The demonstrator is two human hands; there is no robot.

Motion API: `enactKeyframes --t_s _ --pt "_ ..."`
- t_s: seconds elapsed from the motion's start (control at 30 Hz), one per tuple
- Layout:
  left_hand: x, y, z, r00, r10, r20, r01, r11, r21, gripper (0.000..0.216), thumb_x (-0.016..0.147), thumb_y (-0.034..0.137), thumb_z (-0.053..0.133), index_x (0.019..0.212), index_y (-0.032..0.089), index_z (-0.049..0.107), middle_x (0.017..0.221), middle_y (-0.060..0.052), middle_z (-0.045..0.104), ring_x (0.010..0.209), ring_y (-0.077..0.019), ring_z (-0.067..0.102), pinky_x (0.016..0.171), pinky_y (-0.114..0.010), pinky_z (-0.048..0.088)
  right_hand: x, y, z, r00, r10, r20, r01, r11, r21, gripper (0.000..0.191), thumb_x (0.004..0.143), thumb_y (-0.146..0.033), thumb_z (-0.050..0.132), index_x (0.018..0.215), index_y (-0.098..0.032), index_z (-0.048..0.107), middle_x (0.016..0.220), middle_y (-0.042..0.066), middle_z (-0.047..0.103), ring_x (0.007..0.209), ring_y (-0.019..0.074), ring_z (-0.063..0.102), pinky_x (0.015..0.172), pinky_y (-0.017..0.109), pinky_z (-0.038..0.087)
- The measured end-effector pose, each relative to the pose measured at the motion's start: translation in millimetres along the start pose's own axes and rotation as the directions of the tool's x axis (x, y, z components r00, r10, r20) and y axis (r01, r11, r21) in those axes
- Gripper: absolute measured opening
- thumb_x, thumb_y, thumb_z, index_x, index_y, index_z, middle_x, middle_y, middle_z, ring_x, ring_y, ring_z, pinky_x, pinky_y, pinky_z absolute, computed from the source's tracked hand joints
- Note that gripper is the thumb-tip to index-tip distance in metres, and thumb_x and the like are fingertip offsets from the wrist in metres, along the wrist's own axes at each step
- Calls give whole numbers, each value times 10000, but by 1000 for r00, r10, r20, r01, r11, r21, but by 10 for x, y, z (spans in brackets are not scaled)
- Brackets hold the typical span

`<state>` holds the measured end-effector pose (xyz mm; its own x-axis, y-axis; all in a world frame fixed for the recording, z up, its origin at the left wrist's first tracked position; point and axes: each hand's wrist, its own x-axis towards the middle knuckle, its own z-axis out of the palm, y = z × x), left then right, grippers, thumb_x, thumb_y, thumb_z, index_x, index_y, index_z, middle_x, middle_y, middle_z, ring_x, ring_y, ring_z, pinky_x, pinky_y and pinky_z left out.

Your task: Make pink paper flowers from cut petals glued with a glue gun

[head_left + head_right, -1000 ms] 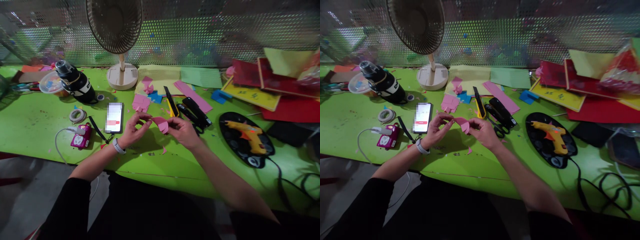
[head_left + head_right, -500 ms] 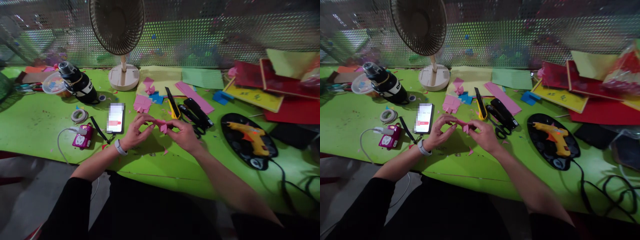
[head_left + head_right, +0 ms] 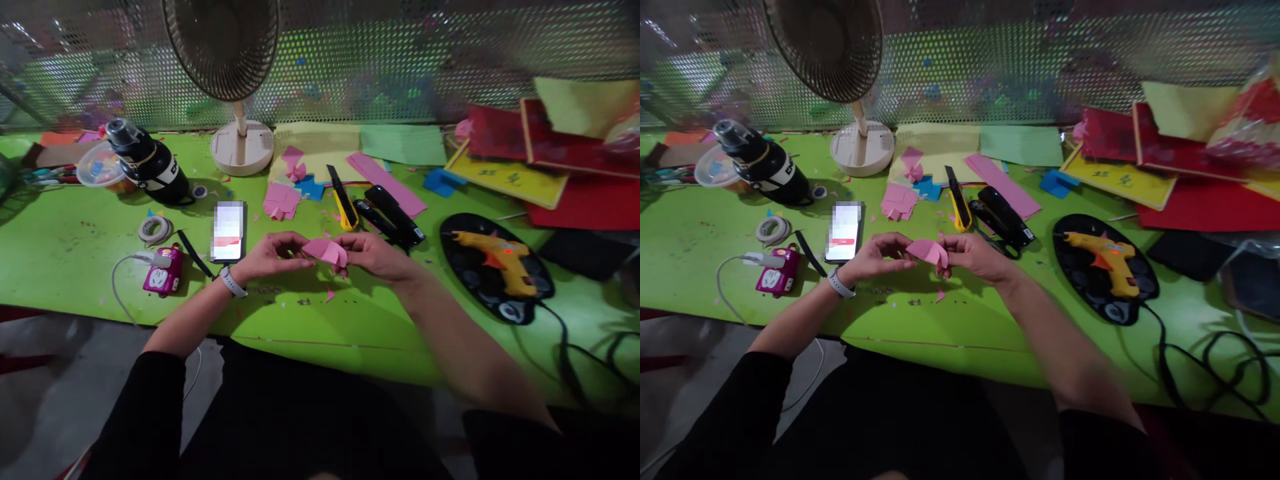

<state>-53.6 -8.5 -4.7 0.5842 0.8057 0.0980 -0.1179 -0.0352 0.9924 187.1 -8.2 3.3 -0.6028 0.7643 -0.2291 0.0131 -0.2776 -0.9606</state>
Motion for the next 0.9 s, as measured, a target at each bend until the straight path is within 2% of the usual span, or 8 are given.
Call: enactKeyframes --t_s 0.17,0.27,0.37,0.47,0.57,0.7,0.8,0.9 --pt "-2 -17 69 997 -83 0 83 996 -31 310 713 348 841 848 129 670 754 -31 711 644 -89 642 604 -211 490 25 43 36 995 65 81 -72 993 88 278 727 -411 819 831 -180 703 649 1 692 493 97 576 494 242 486" --pt "7 -2 69 989 -120 -87 118 992 -35 352 707 410 835 790 124 647 696 -38 710 593 -104 656 546 -212 495 54 46 68 993 -17 -114 32 991 129 316 683 -300 844 944 -204 692 837 7 717 659 112 633 603 250 531" --pt "29 17 49 964 -150 -219 142 989 -51 395 673 439 850 762 123 630 672 -36 707 575 -116 671 508 -207 499 63 24 85 935 -151 -322 191 977 97 247 687 -217 799 899 -227 673 928 -9 689 795 119 634 717 258 535" --pt "49 26 40 946 -194 -260 170 979 -111 425 636 447 869 751 125 617 642 -13 692 554 -114 673 489 -197 499 39 0 68 933 -191 -305 215 975 49 124 716 -197 710 832 -221 675 981 7 682 858 143 633 784 297 532" --pt "58 29 52 936 -224 -273 187 970 -153 423 633 440 873 742 122 616 611 1 675 526 -97 657 482 -185 490 0 -14 33 945 -220 -243 221 975 -22 129 731 -203 652 852 -225 692 1064 19 685 920 171 637 832 338 525" --pt "51 34 87 932 -246 -267 202 962 -182 421 630 435 876 742 119 622 614 -3 681 524 -85 645 497 -182 488 -1 33 32 967 -187 -175 168 979 -114 226 746 -279 741 965 -230 711 989 22 706 896 179 654 831 354 524" --pt "40 24 99 928 -261 -266 207 954 -216 411 625 431 879 734 120 635 632 0 681 528 -91 652 464 -173 455 69 125 84 945 -198 -261 178 979 -98 270 702 -355 832 919 -238 723 907 7 716 820 154 654 791 338 536" --pt "34 -3 86 930 -263 -258 214 955 -203 376 648 423 867 798 122 700 708 -17 706 531 -88 652 449 -173 425 147 197 140 890 -239 -387 243 969 -38 298 633 -429 879 825 -251 734 824 -15 710 757 138 643 766 335 548"
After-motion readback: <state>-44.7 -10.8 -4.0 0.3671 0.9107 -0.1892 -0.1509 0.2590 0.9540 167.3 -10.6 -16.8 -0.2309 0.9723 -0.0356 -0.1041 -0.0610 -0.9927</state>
